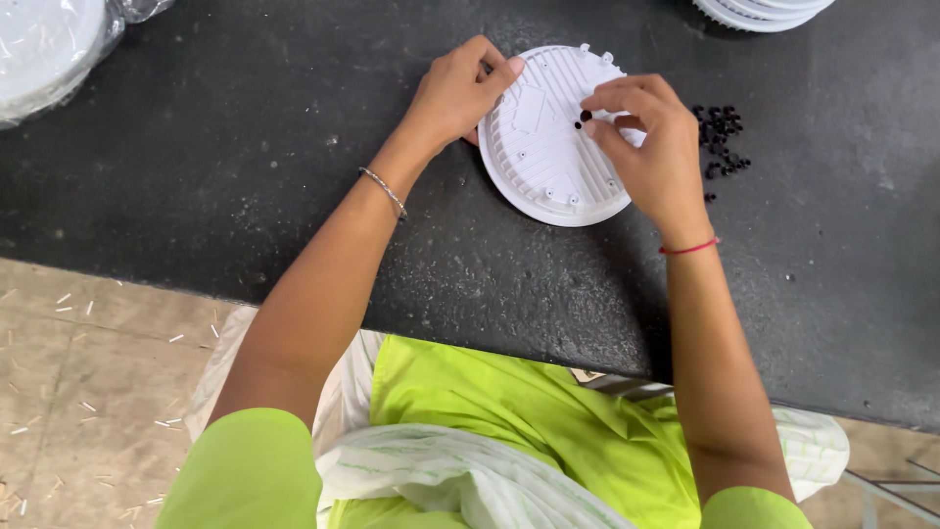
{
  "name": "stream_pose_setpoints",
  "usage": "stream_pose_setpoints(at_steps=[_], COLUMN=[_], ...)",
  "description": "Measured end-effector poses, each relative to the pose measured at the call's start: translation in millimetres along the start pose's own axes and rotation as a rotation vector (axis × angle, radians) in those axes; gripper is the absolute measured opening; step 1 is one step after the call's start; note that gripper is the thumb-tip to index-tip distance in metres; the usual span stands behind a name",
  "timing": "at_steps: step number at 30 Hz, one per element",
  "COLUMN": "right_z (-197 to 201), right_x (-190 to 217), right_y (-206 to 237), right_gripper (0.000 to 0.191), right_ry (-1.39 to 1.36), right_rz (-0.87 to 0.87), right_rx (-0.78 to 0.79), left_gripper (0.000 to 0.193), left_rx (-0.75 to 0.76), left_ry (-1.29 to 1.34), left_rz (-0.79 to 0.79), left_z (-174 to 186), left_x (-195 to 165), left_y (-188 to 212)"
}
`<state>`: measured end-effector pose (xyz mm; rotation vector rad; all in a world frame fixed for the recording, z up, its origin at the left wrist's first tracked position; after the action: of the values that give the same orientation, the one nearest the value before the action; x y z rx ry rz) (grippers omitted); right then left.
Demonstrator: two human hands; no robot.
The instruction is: The person picks up a round white plastic light fixture base, removes its plastic wrap, and presses small black plastic clips into holes around its rim. They turn the base over to work on both sides, then wrap the finished base in plastic and set it with a stack of completed bases.
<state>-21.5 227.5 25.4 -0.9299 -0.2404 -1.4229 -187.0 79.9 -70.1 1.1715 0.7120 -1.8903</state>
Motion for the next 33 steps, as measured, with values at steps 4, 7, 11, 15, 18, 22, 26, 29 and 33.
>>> stream_pose_setpoints(at_steps=[4,7,11,15,18,22,26,29,33], right_z=[-2.5,-4.4,-5.4,-5.6,-4.8,-4.5,-2.0,3.4,16.5], right_x=[1.8,1.1,-1.9,0.5,1.9,0.9,1.8,3.8,-19.1], right_y=[-1.2,-0.8,0.3,0.8,1.5,1.6,2.4,3.7,2.9], right_gripper=[0.023,0.023,0.022,0.022,0.023,0.023,0.023,0.025,0.029], right_ry=[-0.038,-0.017,0.008,0.025,0.020,0.009,0.001,0.001,-0.240], right_rz=[-0.052,-0.046,-0.062,-0.056,-0.060,-0.080,-0.056,-0.001,-0.083], right_rx=[-0.001,0.006,0.009,0.012,0.012,0.013,-0.002,-0.053,-0.157], left_gripper=[0.039,0.040,0.039,0.040,0.040,0.040,0.041,0.040,0.040], left_rx=[0.014,0.020,0.017,0.019,0.021,0.021,0.020,0.024,0.027], left_ry=[0.025,0.036,0.001,-0.014,-0.004,0.002,-0.001,-0.007,-0.004], left_rz=[0.025,0.021,0.023,0.019,0.015,0.028,0.026,0.043,0.066], left_z=[-0.8,-1.2,-1.9,-2.2,-2.5,-2.0,-0.6,0.0,-0.2], left_x=[0.8,-1.2,-2.8,-3.6,-3.8,-2.7,-4.8,-4.4,-3.1], left_y=[0.4,1.0,1.5,1.3,1.5,2.1,1.6,1.8,1.8])
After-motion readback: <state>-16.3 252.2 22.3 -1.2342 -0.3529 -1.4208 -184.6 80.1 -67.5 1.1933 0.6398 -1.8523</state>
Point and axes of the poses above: each hand's wrist, its own y-axis away from the middle knuckle, its own z-axis out of the back of the hand, x = y × z, the point moved 10 cm from there along -y, towards the middle knuckle
